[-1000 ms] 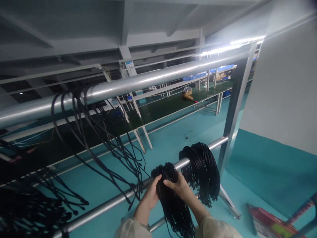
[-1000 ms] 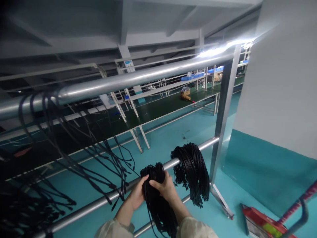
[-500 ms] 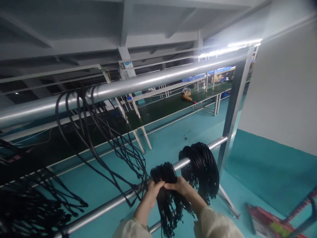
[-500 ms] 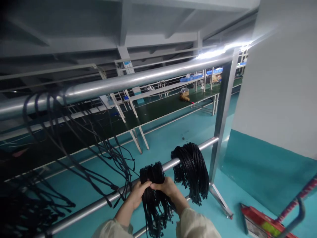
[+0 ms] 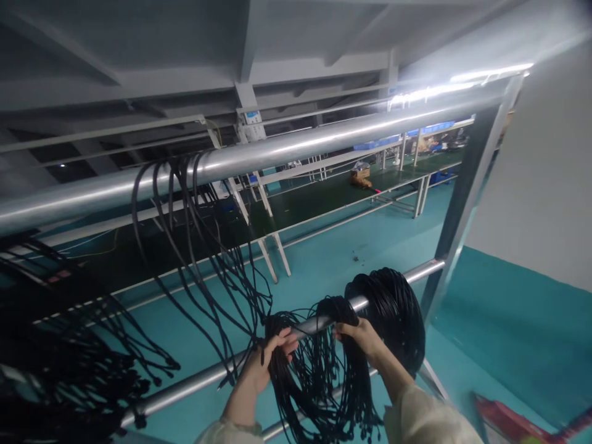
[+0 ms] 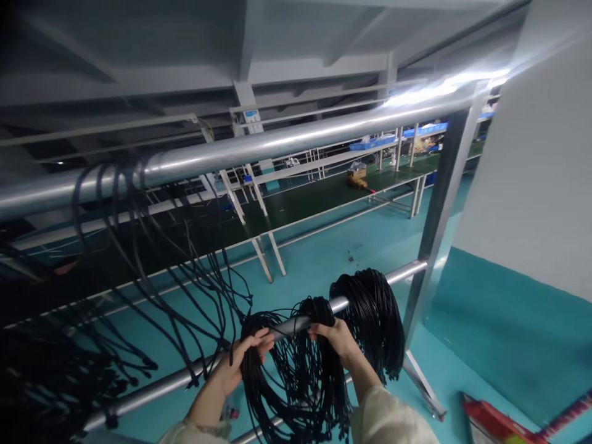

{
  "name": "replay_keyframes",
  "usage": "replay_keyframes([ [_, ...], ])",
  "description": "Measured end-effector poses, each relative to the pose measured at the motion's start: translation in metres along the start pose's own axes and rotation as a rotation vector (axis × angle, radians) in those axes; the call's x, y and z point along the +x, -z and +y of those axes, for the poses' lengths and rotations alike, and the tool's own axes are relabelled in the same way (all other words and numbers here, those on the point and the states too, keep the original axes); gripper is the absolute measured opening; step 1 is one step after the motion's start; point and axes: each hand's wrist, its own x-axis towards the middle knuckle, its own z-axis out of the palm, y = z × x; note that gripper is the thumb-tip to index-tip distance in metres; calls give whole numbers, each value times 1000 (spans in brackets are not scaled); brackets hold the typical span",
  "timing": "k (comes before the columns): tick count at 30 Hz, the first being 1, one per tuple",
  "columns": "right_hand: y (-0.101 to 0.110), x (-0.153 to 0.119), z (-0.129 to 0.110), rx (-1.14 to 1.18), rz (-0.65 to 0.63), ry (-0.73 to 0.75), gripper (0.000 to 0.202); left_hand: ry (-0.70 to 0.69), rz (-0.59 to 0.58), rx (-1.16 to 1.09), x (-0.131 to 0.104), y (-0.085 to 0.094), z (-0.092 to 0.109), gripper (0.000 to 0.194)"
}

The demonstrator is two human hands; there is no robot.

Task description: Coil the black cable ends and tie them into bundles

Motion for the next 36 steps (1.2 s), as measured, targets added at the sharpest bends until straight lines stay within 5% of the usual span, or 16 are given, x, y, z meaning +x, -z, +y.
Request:
replay_keyframes([
  [6, 9, -1, -14, -38, -23, 1, 21, 51, -86, -26, -14, 6, 2, 46],
  [16, -13, -16, -15, 14, -130, -49, 23, 85, -140, -100, 20, -62, -34, 22],
  [24, 0, -8, -8, 168, -113, -111, 20, 76, -60, -118, 20, -63, -32, 26],
  [30, -11, -2, -2, 298, -307, -242, 22, 44, -71, -40, 20, -79, -42, 34],
  [36, -16, 5, 2, 385, -405, -318, 42, 44, -143, 48, 12, -72, -38, 48],
])
